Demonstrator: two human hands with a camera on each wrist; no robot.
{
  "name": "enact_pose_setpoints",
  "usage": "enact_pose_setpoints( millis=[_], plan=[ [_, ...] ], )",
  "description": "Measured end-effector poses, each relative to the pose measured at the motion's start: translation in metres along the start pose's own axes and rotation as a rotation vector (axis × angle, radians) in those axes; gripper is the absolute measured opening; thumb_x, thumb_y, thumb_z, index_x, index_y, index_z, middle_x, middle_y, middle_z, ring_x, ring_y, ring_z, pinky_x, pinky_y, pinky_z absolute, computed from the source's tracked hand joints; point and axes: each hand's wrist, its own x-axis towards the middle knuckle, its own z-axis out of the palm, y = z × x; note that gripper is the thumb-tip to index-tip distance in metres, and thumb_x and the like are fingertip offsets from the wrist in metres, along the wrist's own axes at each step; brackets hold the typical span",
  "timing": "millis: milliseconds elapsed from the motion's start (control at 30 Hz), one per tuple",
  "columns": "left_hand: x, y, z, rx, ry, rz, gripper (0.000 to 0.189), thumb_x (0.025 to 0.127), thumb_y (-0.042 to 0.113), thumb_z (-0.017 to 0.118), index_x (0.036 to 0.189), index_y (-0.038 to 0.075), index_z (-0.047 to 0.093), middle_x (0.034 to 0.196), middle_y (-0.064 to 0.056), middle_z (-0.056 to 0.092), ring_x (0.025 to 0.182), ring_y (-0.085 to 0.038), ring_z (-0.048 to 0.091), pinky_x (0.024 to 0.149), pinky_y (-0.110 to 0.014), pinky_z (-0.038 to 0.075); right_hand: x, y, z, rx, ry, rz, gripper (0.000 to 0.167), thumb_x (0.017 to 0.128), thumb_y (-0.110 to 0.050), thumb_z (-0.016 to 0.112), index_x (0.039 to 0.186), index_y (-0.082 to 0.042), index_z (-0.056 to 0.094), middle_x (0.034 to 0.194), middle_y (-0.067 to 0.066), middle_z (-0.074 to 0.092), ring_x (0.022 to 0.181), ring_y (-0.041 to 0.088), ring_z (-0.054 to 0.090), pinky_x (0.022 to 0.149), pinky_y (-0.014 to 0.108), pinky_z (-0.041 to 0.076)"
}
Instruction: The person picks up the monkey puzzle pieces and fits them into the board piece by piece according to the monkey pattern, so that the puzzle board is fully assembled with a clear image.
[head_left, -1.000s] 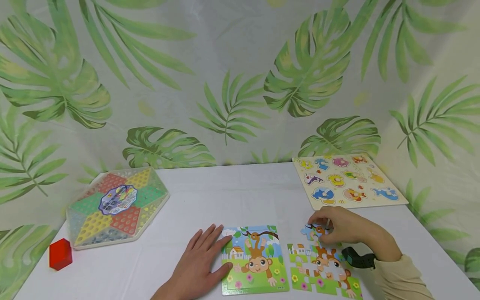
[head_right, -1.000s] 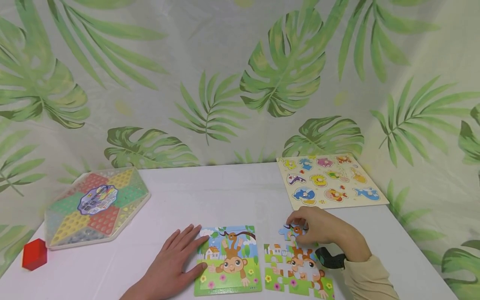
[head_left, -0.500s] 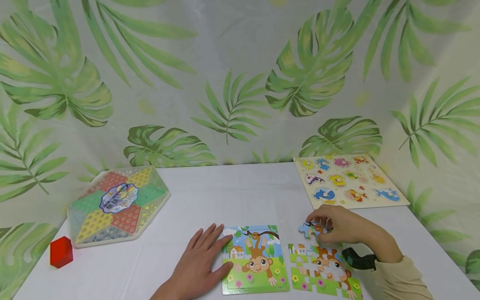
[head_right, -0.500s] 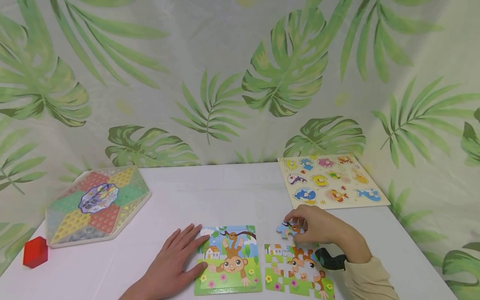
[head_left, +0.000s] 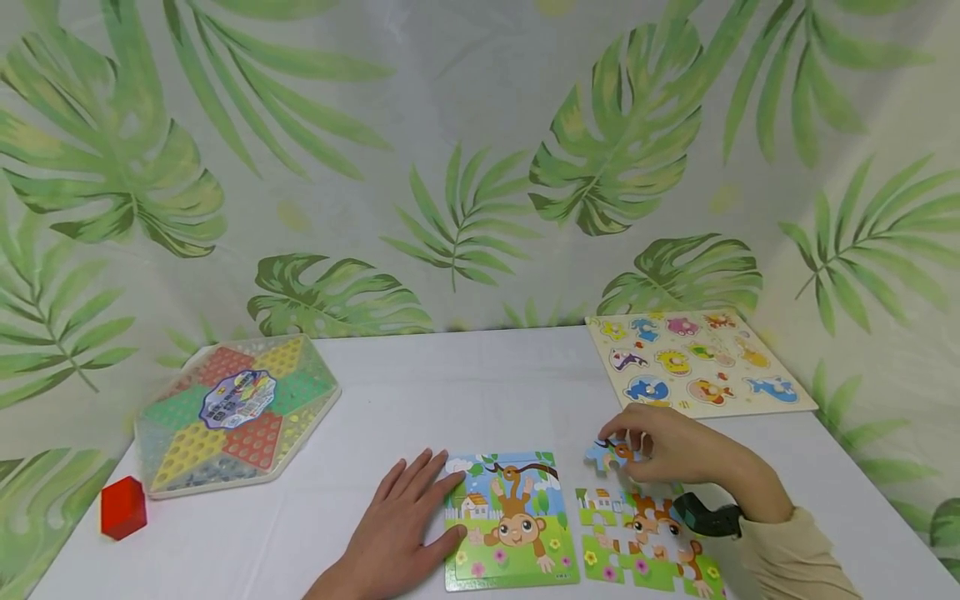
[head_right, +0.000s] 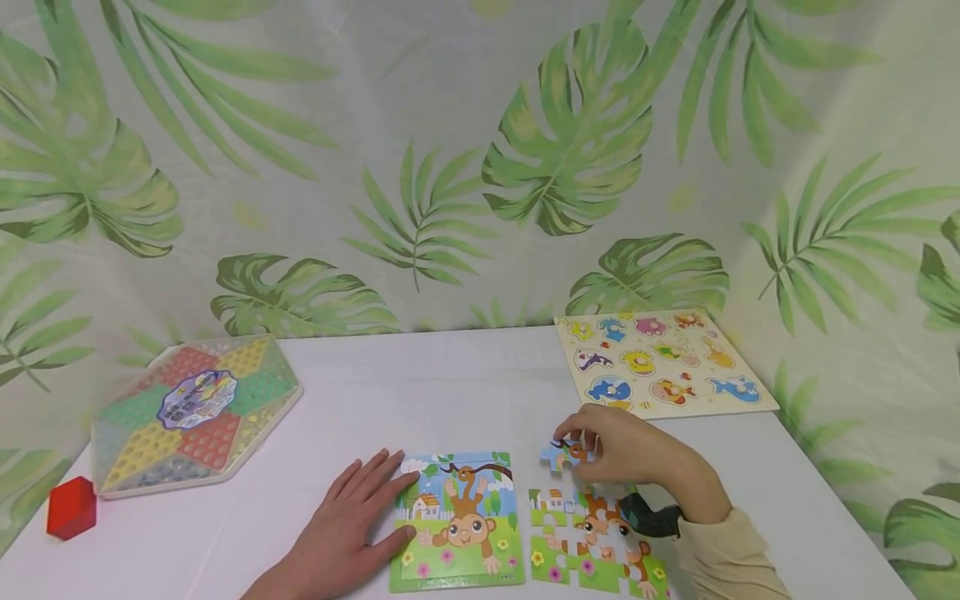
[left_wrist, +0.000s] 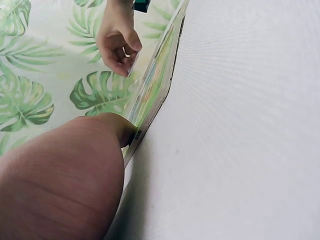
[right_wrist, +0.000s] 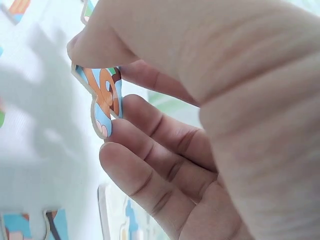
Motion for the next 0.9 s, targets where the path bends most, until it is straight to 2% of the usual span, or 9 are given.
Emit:
enact_pose_setpoints(
  millis=[333, 900],
  plan=[
    [0.000, 0.001, -0.001, -0.016, -0.002, -0.003, 0.061, 0.100, 0.059, 0.054, 0.149, 0.023, 0.055, 0.164, -0.005, 0.040, 0.156, -0.027, 0.030, 0.125, -0.053, 0.021, 0.014, -0.009, 0.002, -0.034, -0.021, 0.008, 0.037, 0.089, -0.017, 0.077, 0.125, -0.020, 0.070, 0.106, -0.009, 0.062, 0.081, 0.004, 0.056, 0.069, 0.024, 0.053],
    [0.001, 0.001, -0.002, -0.013, -0.032, -0.015, 0.061, 0.099, 0.058, 0.056, 0.150, 0.023, 0.054, 0.165, -0.005, 0.039, 0.156, -0.027, 0.028, 0.125, -0.054, 0.021, 0.034, -0.027, 0.007, -0.050, -0.045, -0.040, 0.038, 0.088, -0.016, 0.075, 0.126, -0.020, 0.071, 0.109, -0.008, 0.064, 0.082, 0.005, 0.057, 0.071, 0.025, 0.053]
  ],
)
